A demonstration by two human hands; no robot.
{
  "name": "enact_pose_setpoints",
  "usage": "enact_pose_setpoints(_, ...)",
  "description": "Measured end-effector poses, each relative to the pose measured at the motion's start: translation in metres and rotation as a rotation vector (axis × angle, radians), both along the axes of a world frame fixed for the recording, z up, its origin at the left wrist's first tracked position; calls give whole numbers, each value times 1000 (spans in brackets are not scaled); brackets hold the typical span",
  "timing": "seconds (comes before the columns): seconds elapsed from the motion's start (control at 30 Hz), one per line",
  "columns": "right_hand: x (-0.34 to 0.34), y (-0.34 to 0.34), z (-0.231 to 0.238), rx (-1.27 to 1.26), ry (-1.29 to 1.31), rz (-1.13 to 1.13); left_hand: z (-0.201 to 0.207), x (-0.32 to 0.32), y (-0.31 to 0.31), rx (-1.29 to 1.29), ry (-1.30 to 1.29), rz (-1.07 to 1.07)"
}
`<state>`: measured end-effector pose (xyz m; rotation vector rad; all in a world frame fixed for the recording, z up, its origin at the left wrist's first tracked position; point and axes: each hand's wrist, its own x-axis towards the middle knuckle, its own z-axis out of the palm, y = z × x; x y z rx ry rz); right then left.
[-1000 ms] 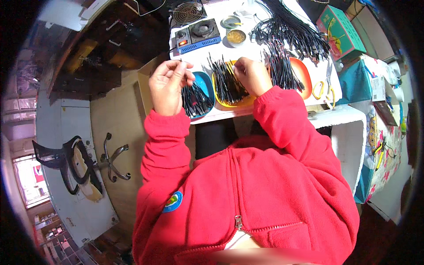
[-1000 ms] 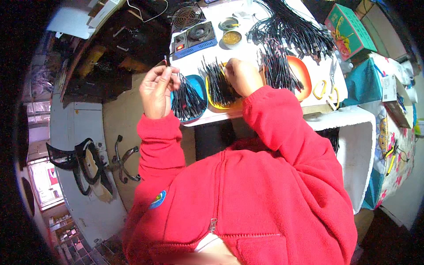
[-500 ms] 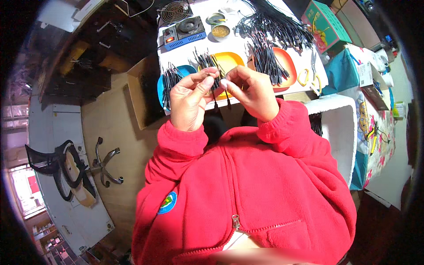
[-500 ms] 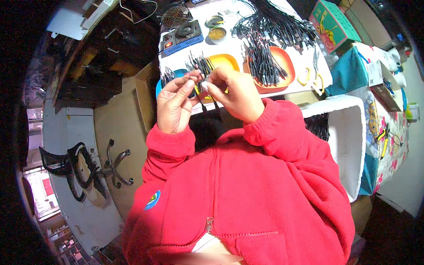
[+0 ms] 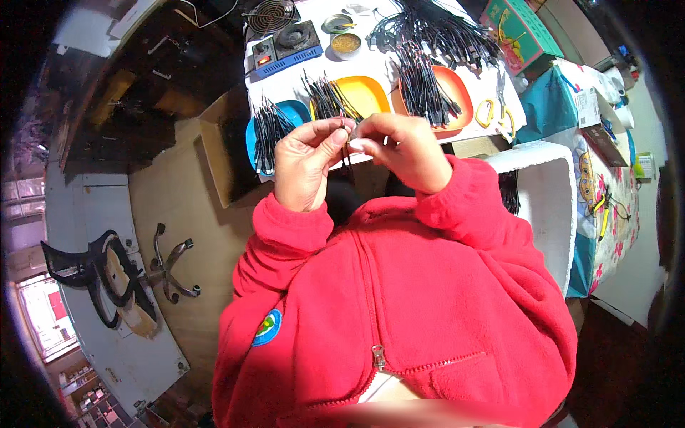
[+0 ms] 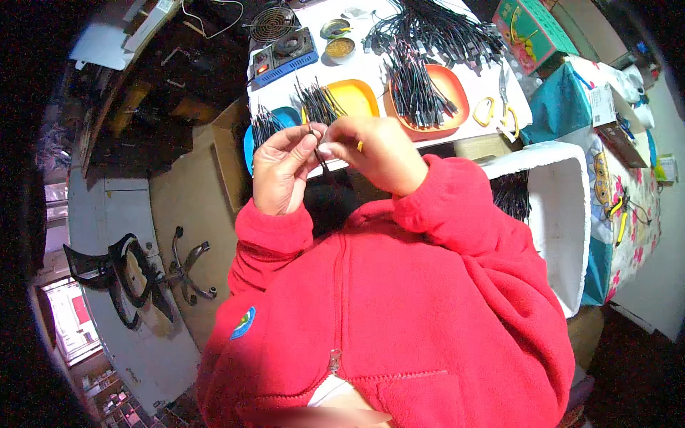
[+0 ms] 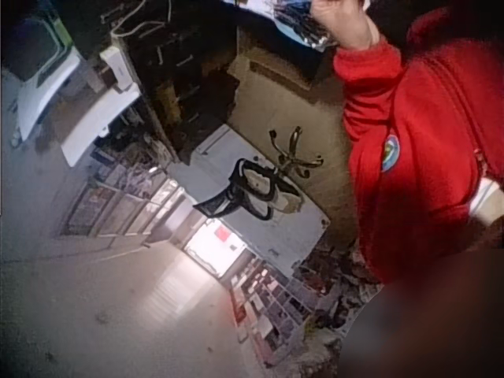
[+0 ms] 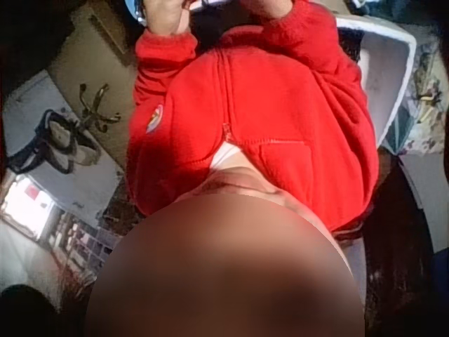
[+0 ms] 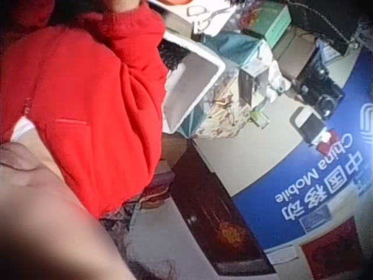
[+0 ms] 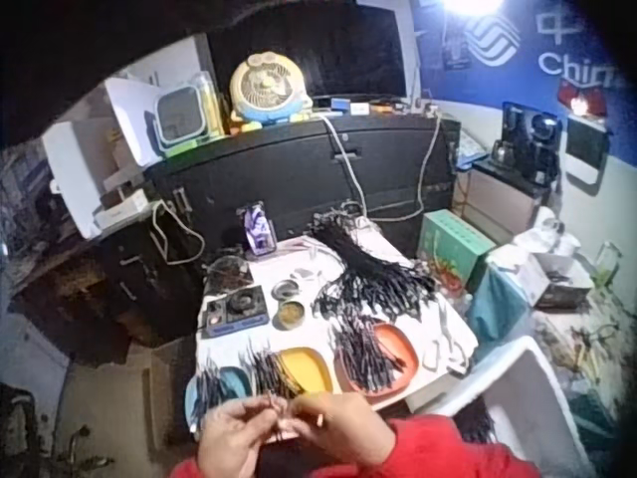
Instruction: The person repeatedly picks black wires from a white bin, attaches small white connectors to their ends, and places the finished pieces into colored trays on the table. The process is repeated continuously throughout the clip.
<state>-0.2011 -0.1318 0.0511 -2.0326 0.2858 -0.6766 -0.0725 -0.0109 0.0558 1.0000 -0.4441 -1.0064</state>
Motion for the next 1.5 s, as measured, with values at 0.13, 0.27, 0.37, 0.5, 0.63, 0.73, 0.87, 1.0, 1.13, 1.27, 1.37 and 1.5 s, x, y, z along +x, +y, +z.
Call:
enact_pose_setpoints(0.13, -4, -12, 3, 328, -12, -40, 0, 1, 4, -22, -19, -45)
enact_pose_setpoints(0.27, 6, -10, 2, 423, -152, 59, 1, 1, 4, -10, -75, -129)
enact_pose_setpoints(0.37, 3, -8, 4, 423, -66, 82, 1, -2, 6, 36, -64, -134)
enact_pose_setpoints(0.5, 0, -1, 7, 356, -28, 51, -3, -1, 8, 29, 8, -150)
enact_pose_setpoints(0.63, 1, 3, 5, 605, -172, 174, -9, 6, 11, -80, 132, -234)
enact_pose_setpoints(0.73, 3, 4, 3, 868, -210, 289, -14, 8, 14, -144, 280, -316)
enact_pose_setpoints(0.87, 6, 9, 3, 1033, -191, 374, -15, 14, 19, -157, 382, -420)
enact_pose_setpoints(1.0, 6, 8, 4, 952, -165, 378, -12, 20, 23, -109, 408, -500)
enact_pose_setpoints(1.13, 6, 10, -1, 1046, -194, 400, -12, 13, 23, -148, 293, -378)
enact_pose_setpoints(1.27, 5, 15, -8, 1299, -216, 392, -13, 7, 21, -108, 108, -256)
enact_pose_setpoints(1.37, 2, 7, -13, 1141, -182, 324, -10, 4, 20, -13, -113, -225)
enact_pose_setpoints(1.5, -6, -1, -23, 1105, -107, 302, -9, -5, 18, 64, -432, -164)
